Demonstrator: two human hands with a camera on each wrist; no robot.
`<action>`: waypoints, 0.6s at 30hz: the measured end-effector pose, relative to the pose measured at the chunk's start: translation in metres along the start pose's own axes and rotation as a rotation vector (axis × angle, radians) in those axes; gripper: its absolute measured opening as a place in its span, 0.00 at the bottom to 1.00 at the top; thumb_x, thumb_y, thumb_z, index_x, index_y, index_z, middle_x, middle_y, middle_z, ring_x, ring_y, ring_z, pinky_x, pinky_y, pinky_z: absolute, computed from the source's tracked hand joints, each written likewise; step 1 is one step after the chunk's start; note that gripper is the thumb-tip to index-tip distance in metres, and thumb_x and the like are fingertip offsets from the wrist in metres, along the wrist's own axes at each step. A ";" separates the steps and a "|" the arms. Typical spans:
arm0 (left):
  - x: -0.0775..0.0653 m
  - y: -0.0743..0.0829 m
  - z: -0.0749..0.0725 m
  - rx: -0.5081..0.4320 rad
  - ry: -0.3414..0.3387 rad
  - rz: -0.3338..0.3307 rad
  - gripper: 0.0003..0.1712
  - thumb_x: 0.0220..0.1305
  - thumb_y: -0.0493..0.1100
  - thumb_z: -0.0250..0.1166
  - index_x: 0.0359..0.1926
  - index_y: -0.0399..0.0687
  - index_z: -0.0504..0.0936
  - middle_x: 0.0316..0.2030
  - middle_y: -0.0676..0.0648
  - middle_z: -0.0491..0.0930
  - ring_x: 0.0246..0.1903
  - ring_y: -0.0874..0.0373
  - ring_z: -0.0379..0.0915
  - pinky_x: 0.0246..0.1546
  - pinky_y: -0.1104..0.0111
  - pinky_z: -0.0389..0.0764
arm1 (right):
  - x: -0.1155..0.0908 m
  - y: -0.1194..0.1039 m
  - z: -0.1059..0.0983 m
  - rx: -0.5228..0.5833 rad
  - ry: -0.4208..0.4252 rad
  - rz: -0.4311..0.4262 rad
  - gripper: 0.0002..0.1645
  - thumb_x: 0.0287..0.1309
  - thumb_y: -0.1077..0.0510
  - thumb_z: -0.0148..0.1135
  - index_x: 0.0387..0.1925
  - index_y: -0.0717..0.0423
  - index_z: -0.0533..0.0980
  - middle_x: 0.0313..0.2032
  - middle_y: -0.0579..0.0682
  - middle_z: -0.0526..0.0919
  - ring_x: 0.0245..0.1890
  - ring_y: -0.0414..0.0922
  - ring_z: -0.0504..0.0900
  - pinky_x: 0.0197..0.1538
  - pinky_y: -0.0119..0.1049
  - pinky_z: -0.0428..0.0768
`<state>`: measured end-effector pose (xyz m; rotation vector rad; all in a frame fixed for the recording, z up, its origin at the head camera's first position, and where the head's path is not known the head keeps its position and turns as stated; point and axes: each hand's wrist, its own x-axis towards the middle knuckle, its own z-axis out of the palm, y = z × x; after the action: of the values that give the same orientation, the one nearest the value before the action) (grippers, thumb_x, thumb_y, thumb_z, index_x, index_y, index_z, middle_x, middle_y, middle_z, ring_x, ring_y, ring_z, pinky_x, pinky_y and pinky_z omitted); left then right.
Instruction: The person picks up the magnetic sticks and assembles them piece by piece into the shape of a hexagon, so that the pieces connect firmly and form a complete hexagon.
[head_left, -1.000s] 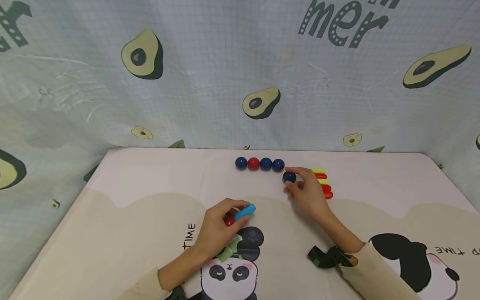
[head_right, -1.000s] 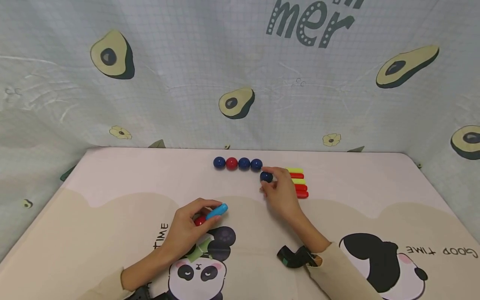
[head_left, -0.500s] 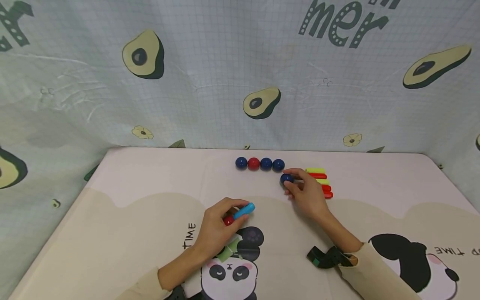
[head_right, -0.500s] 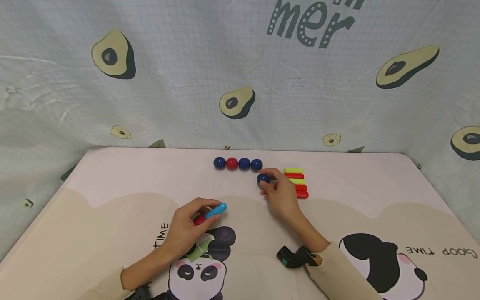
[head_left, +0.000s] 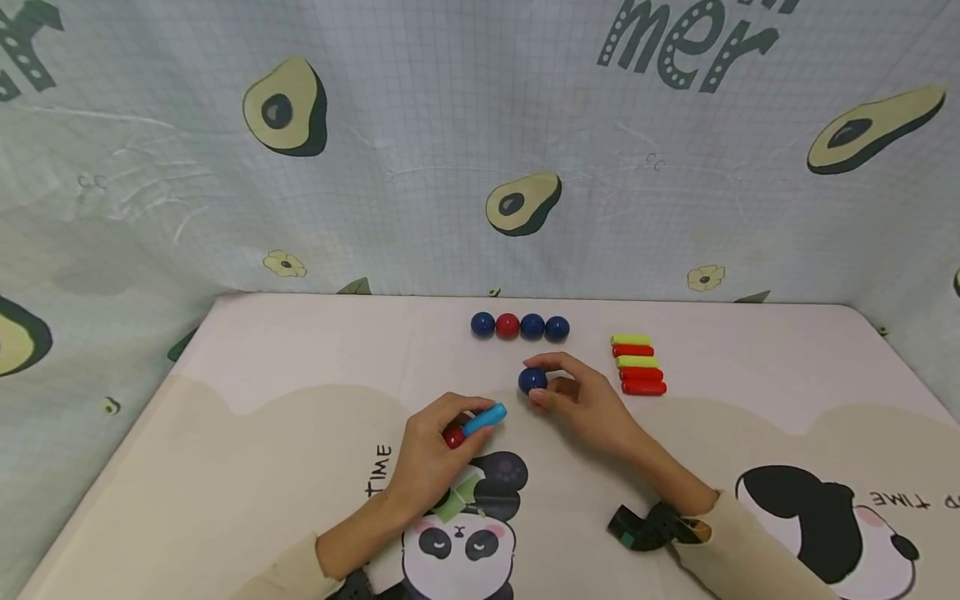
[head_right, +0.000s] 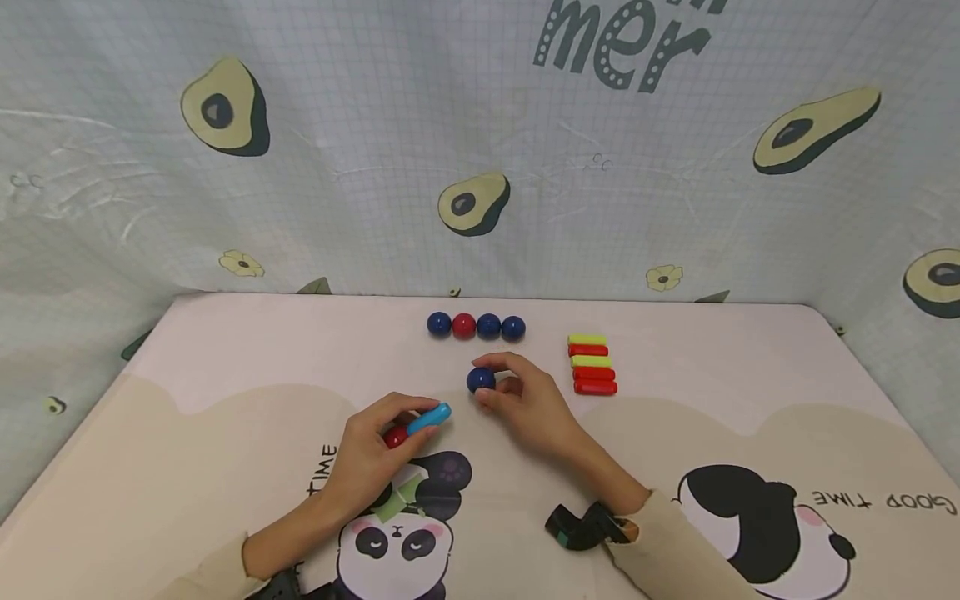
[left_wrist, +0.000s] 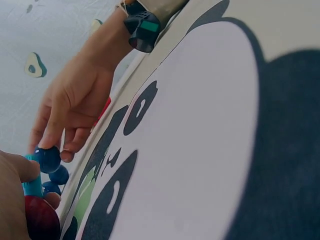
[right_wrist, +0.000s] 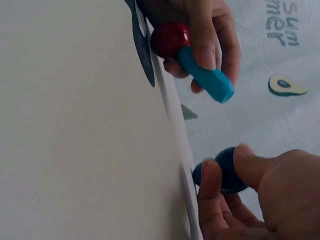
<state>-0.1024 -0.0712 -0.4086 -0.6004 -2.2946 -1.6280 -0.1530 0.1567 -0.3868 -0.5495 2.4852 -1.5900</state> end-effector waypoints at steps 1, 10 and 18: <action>0.000 -0.001 0.000 0.000 0.000 0.004 0.17 0.55 0.36 0.71 0.47 0.51 0.83 0.38 0.56 0.81 0.34 0.60 0.77 0.37 0.68 0.80 | -0.001 -0.002 0.001 0.004 -0.016 -0.007 0.24 0.59 0.60 0.65 0.58 0.50 0.73 0.51 0.51 0.75 0.38 0.44 0.82 0.47 0.32 0.78; 0.001 -0.001 -0.002 -0.001 -0.005 0.011 0.17 0.55 0.36 0.71 0.47 0.51 0.83 0.38 0.56 0.80 0.33 0.61 0.77 0.36 0.69 0.80 | -0.006 -0.011 0.010 -0.049 -0.060 -0.112 0.24 0.57 0.59 0.66 0.56 0.46 0.74 0.50 0.45 0.76 0.36 0.42 0.80 0.45 0.33 0.80; 0.000 -0.002 -0.001 -0.011 0.000 0.014 0.17 0.55 0.36 0.71 0.47 0.48 0.83 0.38 0.53 0.81 0.32 0.59 0.77 0.35 0.69 0.80 | -0.008 -0.014 0.014 -0.060 -0.073 -0.156 0.25 0.56 0.60 0.67 0.56 0.52 0.74 0.48 0.44 0.76 0.36 0.42 0.80 0.44 0.34 0.80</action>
<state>-0.1030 -0.0726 -0.4100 -0.6167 -2.2777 -1.6357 -0.1385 0.1430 -0.3810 -0.8137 2.4977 -1.5207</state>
